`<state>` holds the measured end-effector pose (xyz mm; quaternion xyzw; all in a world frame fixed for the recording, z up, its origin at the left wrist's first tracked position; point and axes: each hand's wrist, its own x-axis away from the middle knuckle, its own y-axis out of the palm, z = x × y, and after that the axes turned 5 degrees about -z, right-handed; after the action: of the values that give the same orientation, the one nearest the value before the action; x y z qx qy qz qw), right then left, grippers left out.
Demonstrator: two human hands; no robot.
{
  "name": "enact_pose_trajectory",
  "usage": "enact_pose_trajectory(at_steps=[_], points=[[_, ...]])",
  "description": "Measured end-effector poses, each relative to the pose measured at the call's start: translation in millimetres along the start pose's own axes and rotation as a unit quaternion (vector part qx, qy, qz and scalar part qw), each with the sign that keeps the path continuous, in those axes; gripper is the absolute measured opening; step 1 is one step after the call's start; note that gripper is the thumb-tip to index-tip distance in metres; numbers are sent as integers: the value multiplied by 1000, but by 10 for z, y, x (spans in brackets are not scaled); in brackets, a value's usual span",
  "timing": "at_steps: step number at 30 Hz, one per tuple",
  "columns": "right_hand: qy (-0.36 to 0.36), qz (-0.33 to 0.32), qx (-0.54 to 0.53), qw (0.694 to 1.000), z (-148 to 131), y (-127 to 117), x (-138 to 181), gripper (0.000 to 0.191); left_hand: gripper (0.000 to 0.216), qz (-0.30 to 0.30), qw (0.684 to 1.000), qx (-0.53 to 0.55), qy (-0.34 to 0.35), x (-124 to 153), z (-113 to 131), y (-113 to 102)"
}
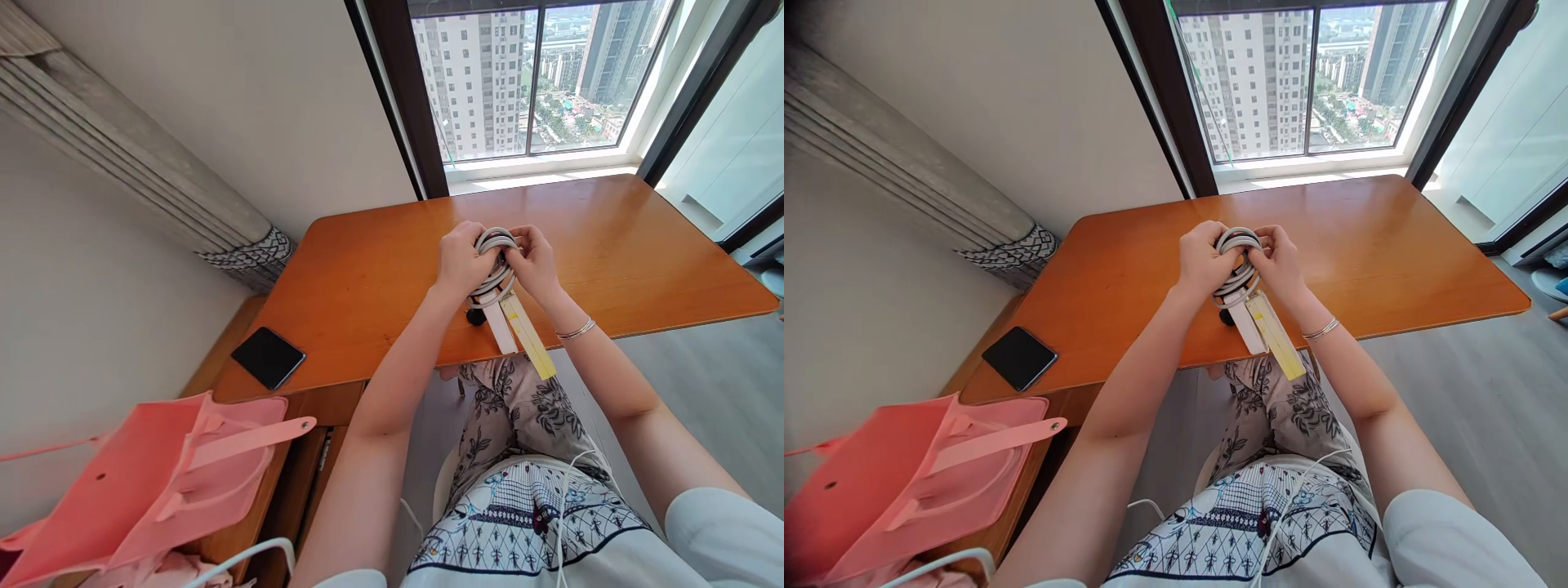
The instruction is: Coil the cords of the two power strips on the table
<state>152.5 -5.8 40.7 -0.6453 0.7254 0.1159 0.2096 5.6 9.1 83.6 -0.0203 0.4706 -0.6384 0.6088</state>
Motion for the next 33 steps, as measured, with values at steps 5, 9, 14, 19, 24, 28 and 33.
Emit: enact_pose_trajectory(at_steps=[5,9,14,19,24,28,33], points=[[24,-19,-53,998,-42,-13,44,34,12,-5,998,60,-23,50,0,-9],[29,-74,-101,992,-45,-78,24,46,38,-31,988,149,-39,83,-49,15],[27,-85,-123,988,8,-85,9,48,38,-59,969,237,-32,86,-91,63],[56,-2,-81,995,-26,-17,59,39,36,-6,972,232,-33,86,-103,100],[99,-47,-79,991,-154,-38,157,36,40,42,973,216,-68,138,-88,112],[89,-48,-109,989,-156,-62,209,44,40,34,978,195,-72,155,-48,81],[86,-51,-144,984,-62,-74,202,58,48,-9,977,197,-80,135,-86,75]])
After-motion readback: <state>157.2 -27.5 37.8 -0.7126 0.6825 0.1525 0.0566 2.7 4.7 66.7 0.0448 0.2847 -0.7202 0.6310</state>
